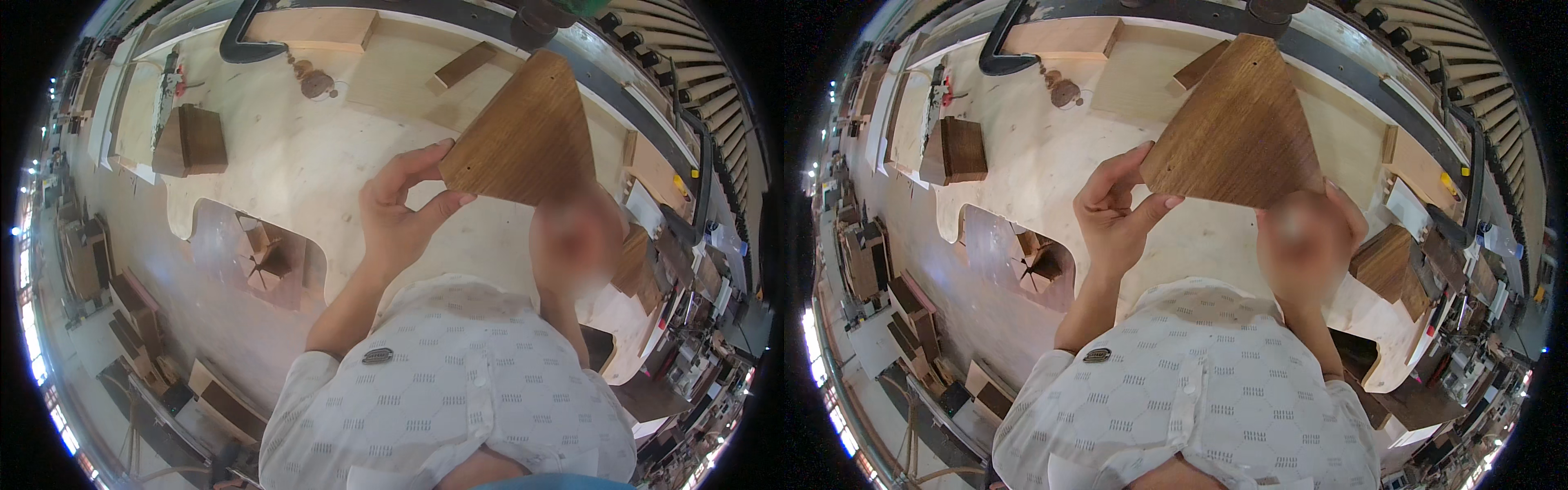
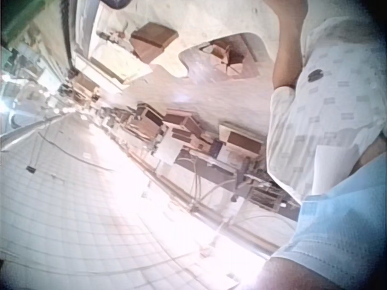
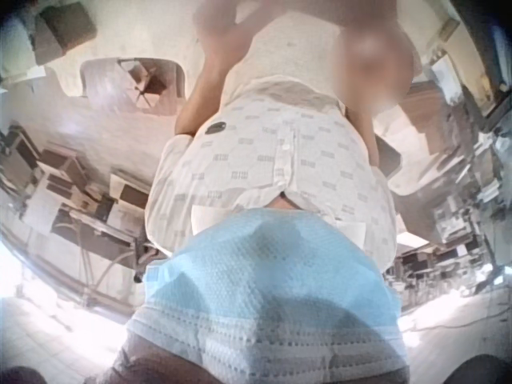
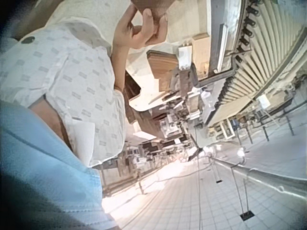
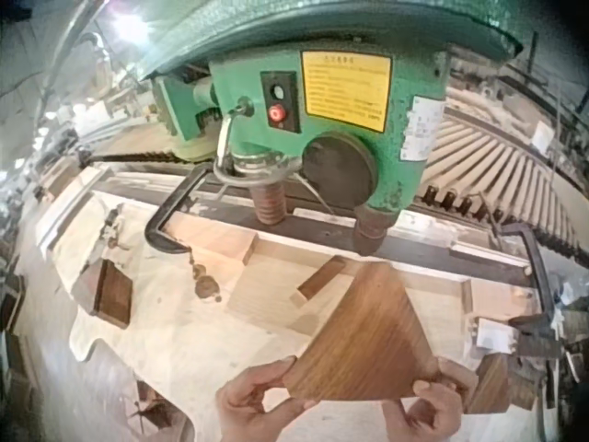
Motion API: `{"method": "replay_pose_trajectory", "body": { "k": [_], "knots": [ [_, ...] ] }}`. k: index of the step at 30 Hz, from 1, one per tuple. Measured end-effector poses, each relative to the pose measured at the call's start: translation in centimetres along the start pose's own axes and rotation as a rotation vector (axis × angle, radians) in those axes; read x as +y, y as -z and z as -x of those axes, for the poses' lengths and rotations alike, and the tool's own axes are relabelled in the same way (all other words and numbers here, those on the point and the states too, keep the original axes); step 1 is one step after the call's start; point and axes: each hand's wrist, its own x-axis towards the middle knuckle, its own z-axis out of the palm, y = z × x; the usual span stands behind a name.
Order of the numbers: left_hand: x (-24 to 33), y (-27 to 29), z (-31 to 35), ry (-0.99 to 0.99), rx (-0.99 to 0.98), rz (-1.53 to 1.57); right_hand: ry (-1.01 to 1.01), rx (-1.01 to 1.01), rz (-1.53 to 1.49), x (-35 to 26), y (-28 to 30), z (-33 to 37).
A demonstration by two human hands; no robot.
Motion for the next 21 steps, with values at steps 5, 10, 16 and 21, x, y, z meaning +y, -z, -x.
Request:
{"method": "replay_pose_trajectory", "body": {
  "k": [5,10,16,21],
  "knots": [
    [1.7,0.2,0.1,-0.109,0.001,-0.066,0.025,-0.016,0.058,3.7,0.5,3.1],
    [2.6,0.1,0.7,-0.147,-0.059,-0.058,-0.307,-0.049,-0.043,4.2,0.6,6.3],
    [3.3,-0.5,0.7,-0.166,-0.014,-0.014,-0.258,-0.054,0.077,2.6,1.2,5.3],
    [2.8,0.0,1.0,-0.186,-0.102,-0.043,-0.33,0.083,-0.221,-0.1,1.2,3.1]
  ]
}}
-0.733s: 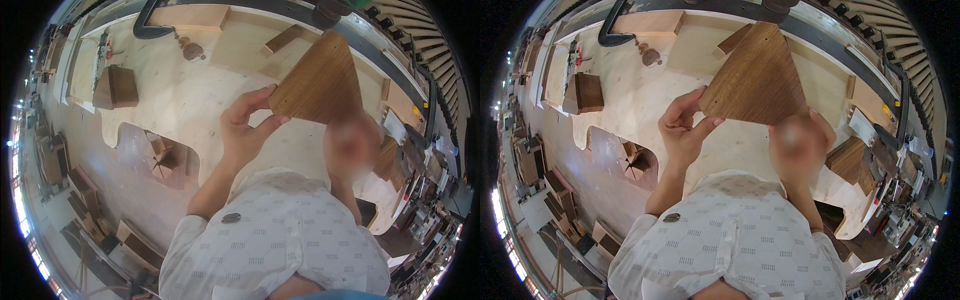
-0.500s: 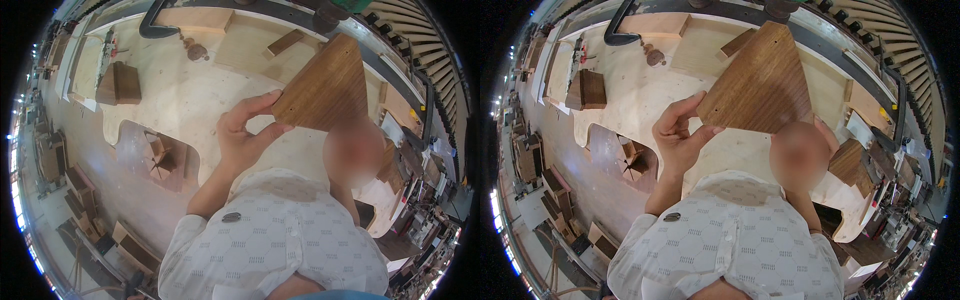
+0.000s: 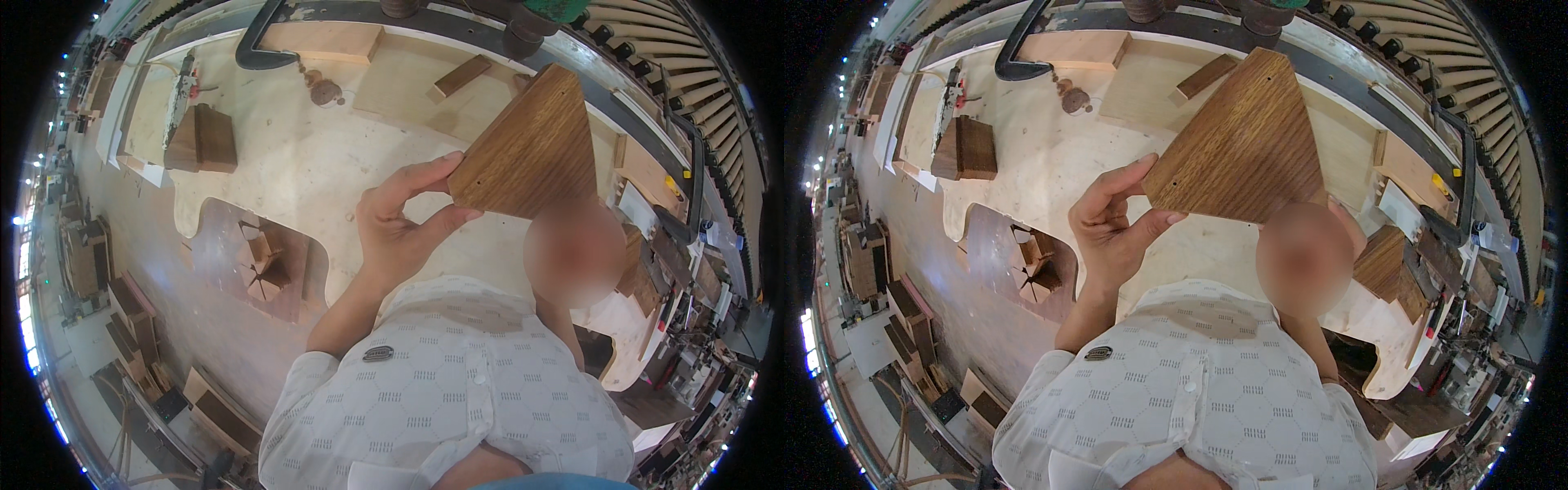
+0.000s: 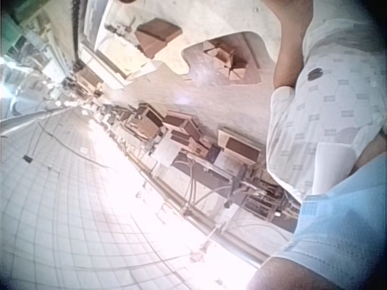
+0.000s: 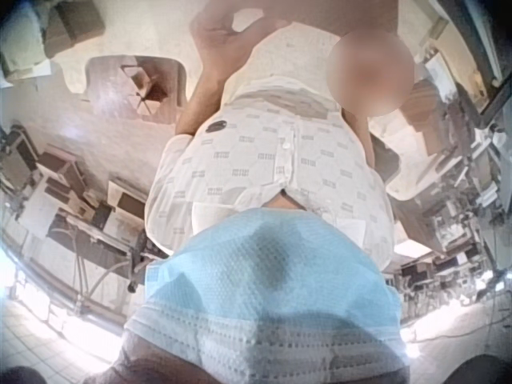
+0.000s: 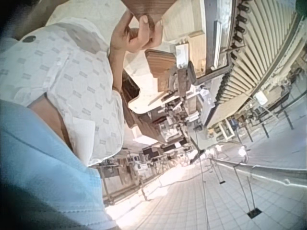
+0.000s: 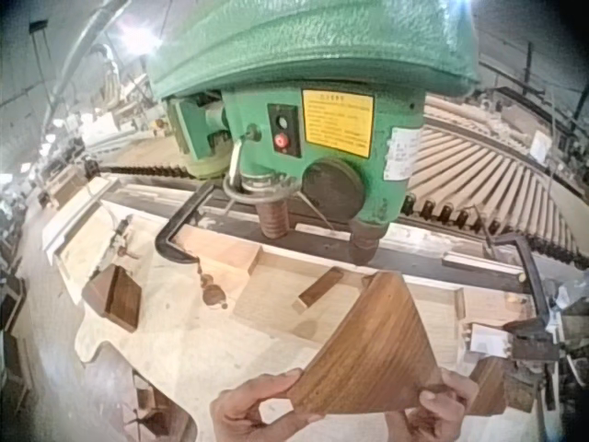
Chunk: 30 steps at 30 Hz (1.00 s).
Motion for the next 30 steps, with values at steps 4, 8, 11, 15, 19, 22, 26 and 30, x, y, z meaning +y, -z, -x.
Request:
{"method": "replay_pose_trajectory", "body": {
  "k": [4,8,11,15,19,22,26,30],
  "knots": [
    [0.3,-0.1,0.1,0.053,0.02,0.0,0.313,-0.043,0.204,-0.1,0.1,-1.1],
    [0.0,0.2,0.4,0.022,0.049,-0.078,0.348,-0.045,0.16,-2.4,-1.1,-2.4],
    [1.1,0.3,0.1,0.41,0.034,0.353,0.31,-0.201,0.168,-1.8,-1.8,-2.3],
    [-1.1,2.0,-0.3,0.566,0.339,0.359,0.264,-0.408,0.307,7.0,-6.3,2.6],
    [-2.9,8.7,-0.8,0.38,0.7,0.205,0.402,-0.778,0.303,6.7,-7.3,2.5],
    [-0.8,15.2,-1.3,0.096,1.005,0.037,0.454,-0.802,0.292,11.5,-8.9,5.3],
    [0.6,26.3,-1.6,-0.151,1.231,-0.165,0.319,-0.885,0.298,9.1,-9.3,4.2],
    [-0.4,35.7,-1.2,-0.038,1.308,-0.194,0.367,-0.737,0.171,9.0,-9.7,4.3]
  ]
}}
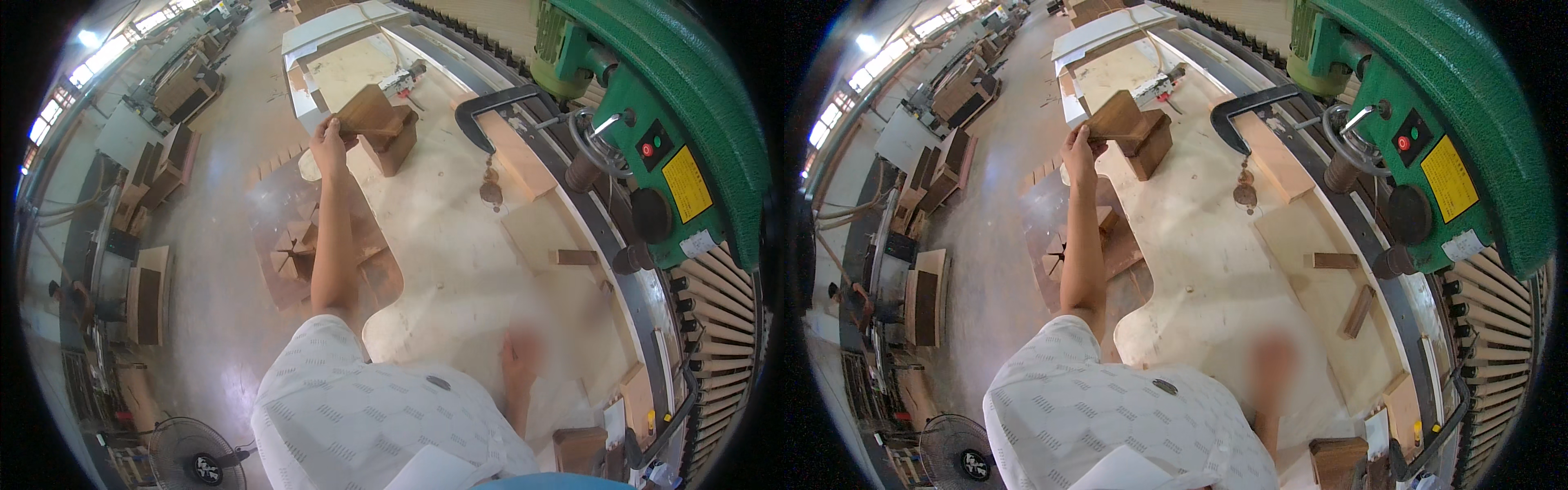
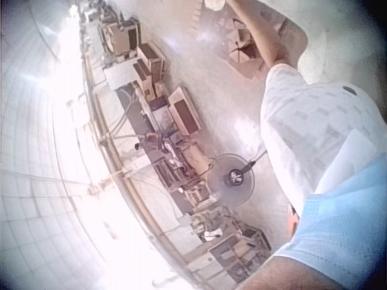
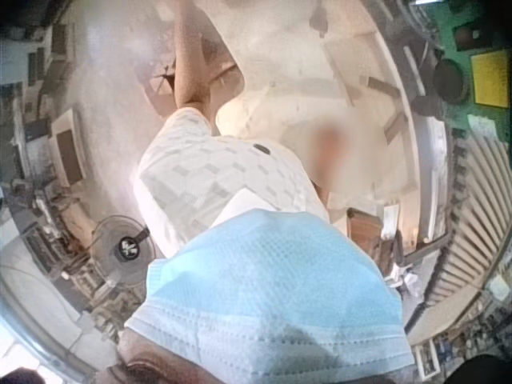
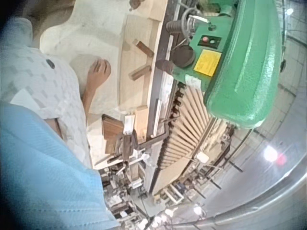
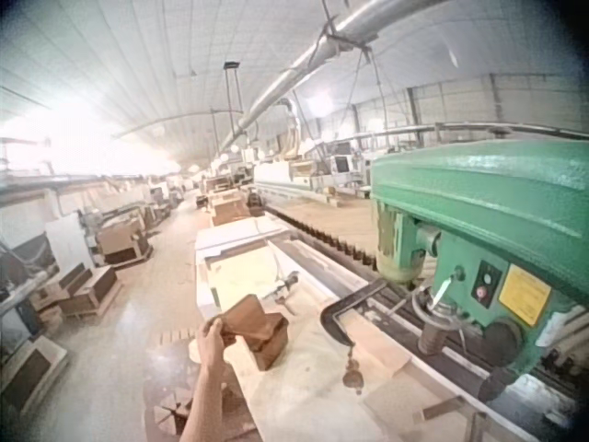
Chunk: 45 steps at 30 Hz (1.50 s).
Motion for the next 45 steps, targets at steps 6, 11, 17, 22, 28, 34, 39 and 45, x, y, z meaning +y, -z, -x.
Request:
{"method": "replay_pose_trajectory", "body": {
  "k": [6,11,17,22,28,34,39,45],
  "knots": [
    [-5.9,0.4,-6.4,-0.016,-0.187,-0.46,-0.087,0.034,-0.093,-0.4,0.3,0.2],
    [-8.1,0.2,-10.4,-0.175,-0.239,-0.44,0.036,0.072,-0.201,-3.4,3.3,-2.3],
    [-8.1,-0.9,-11.9,0.045,-0.334,-0.346,0.023,0.093,-0.207,-3.6,3.3,-2.3],
    [-9.5,-0.8,-12.5,0.038,-0.36,-0.215,0.009,0.09,-0.202,-4.2,3.4,-2.1],
    [-15.8,1.4,-17.0,-0.018,-0.445,-0.038,0.005,0.167,-0.195,-4.0,3.6,-2.0],
    [-13.2,5.3,-19.3,-0.057,-0.106,0.02,0.038,0.279,-0.233,-6.4,9.3,-3.4],
    [-7.5,-2.8,-2.4,-0.634,0.189,-0.098,-0.267,0.515,0.137,-4.7,18.7,-0.2],
    [-4.1,-6.4,18.5,-0.555,-0.382,-0.08,-0.944,0.33,0.489,-0.9,23.3,7.4]
  ]
}}
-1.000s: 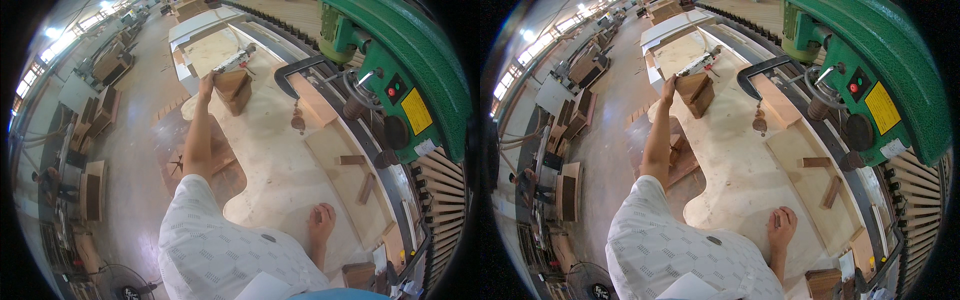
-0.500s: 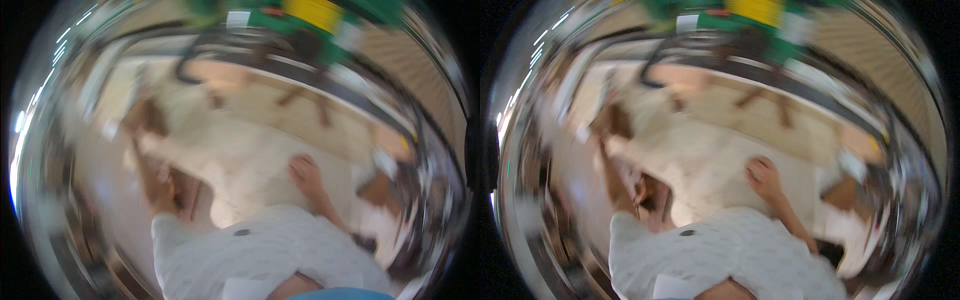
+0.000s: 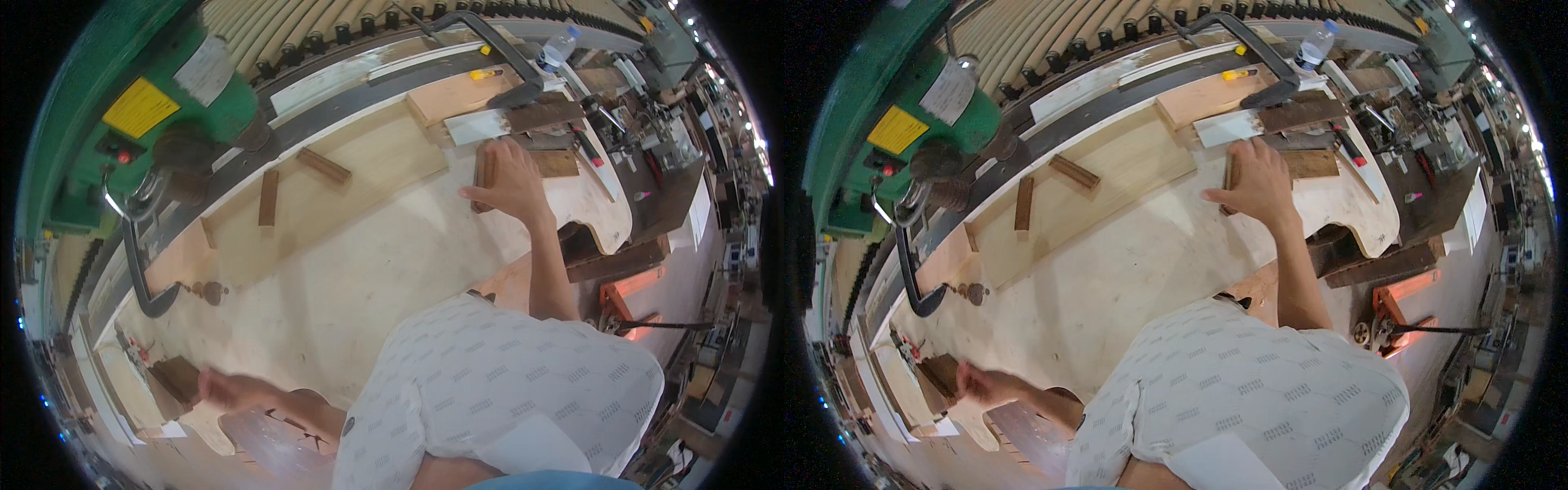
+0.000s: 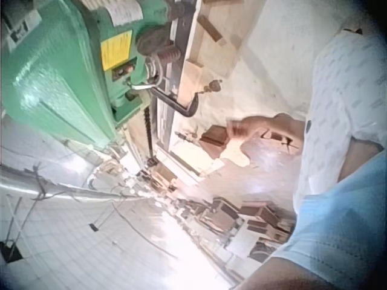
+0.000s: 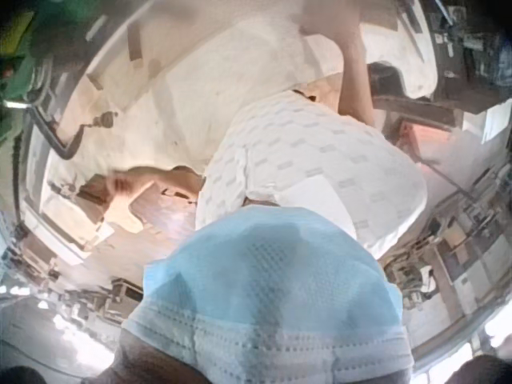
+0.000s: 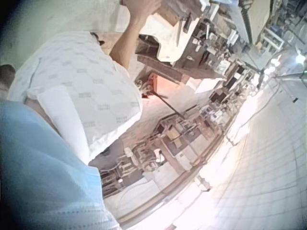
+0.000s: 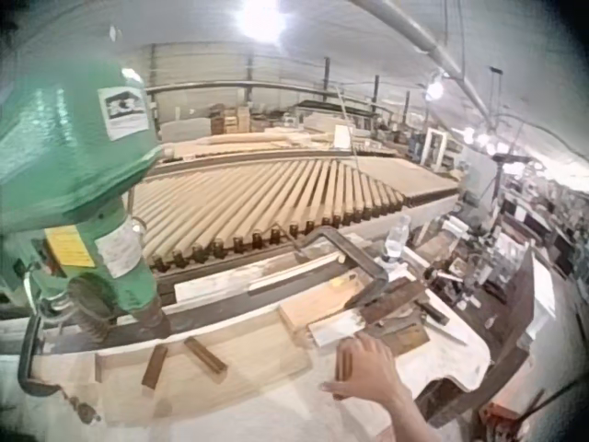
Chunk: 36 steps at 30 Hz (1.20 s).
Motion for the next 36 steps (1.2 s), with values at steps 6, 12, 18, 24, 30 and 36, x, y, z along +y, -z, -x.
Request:
{"method": "replay_pose_trajectory", "body": {
  "k": [6,12,18,24,30,36],
  "knots": [
    [7.6,-3.5,9.6,0.3,-0.657,0.362,-0.174,-0.031,0.044,1.2,-2.6,0.4],
    [16.4,-7.9,10.5,0.447,-1.224,0.64,0.081,0.205,-0.486,-4.5,-2.2,1.6],
    [18.1,-12.5,16.0,0.051,-1.623,0.507,0.226,0.255,-0.956,-8.1,-6.0,1.6],
    [18.6,-11.4,21.1,-0.33,-1.624,0.213,0.212,0.309,-0.966,-3.7,-4.2,1.5],
    [17.0,-11.6,21.3,-0.285,-1.683,0.242,0.085,-0.464,-0.157,0.5,0.2,7.1],
    [16.7,-10.4,18.7,0.192,-1.853,0.287,-0.092,-0.604,-0.388,-1.1,-1.2,8.6]
  ]
}}
